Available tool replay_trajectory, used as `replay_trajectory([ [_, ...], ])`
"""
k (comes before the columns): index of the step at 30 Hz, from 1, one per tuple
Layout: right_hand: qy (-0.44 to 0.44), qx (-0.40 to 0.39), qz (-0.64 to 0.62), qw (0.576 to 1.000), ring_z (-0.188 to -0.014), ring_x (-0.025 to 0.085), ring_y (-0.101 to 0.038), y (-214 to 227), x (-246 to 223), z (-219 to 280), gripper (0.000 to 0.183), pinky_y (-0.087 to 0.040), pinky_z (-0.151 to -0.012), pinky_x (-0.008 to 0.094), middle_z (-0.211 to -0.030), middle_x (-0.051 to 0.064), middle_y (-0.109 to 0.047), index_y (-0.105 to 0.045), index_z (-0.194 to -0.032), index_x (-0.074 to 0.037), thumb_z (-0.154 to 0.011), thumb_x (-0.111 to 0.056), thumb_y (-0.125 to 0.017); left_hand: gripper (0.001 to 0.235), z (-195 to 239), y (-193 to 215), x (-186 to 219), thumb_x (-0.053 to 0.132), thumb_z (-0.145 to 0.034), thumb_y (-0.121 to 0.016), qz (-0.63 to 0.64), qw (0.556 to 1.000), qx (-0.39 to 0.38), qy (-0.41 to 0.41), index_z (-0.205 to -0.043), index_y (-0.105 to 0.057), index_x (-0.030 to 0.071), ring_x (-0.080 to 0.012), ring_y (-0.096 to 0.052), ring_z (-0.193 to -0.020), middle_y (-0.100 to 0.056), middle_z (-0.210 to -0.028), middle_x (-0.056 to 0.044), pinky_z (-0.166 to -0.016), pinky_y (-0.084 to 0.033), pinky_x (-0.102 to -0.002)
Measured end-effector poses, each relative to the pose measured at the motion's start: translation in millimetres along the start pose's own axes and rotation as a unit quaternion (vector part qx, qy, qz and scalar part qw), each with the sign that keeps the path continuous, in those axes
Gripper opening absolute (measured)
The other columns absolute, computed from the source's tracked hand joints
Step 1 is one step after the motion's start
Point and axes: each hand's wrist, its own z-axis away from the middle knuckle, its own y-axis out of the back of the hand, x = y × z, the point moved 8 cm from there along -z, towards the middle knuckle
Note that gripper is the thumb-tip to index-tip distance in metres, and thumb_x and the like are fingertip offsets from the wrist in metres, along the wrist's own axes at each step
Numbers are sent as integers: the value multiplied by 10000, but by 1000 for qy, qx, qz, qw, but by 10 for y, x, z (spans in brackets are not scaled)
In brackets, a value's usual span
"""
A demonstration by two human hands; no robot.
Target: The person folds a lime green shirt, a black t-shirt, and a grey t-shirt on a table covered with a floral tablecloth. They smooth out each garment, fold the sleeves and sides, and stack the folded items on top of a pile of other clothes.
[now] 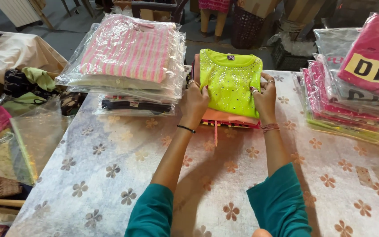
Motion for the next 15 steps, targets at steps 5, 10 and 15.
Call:
replay_trajectory([
  [5,44,29,-2,999,-958,134,-684,-74,-235,134,533,-531,-775,229,-1113,113,-682,-463,-1444,-26,-949,134,-576,226,-6,-106,-109,198,-1003,-624,192,979,51,-48,-1009,-529,-7,-387,-674,-807,-664,-871,-238,-718,-527,-497],
  [10,86,30,49,995,-954,160,-660,-52,-503,183,497,-529,-780,271,-1117,129,-691,-547,-1437,-54,-971,105,-614,210,309,82,-241,177,-1017,-614,176,983,45,-27,-1049,-492,8,-358,-671,-803,-660,-885,-229,-738,-523,-472],
  [15,-7,-3,252,968,-873,213,-718,6,-570,143,488,-547,-775,353,-1010,159,-750,-539,-1375,-46,-932,-85,-740,366,295,9,-477,190,-972,-655,171,982,44,-68,-1225,-518,-38,-374,-685,-938,-682,-1046,-248,-817,-520,-458],
])
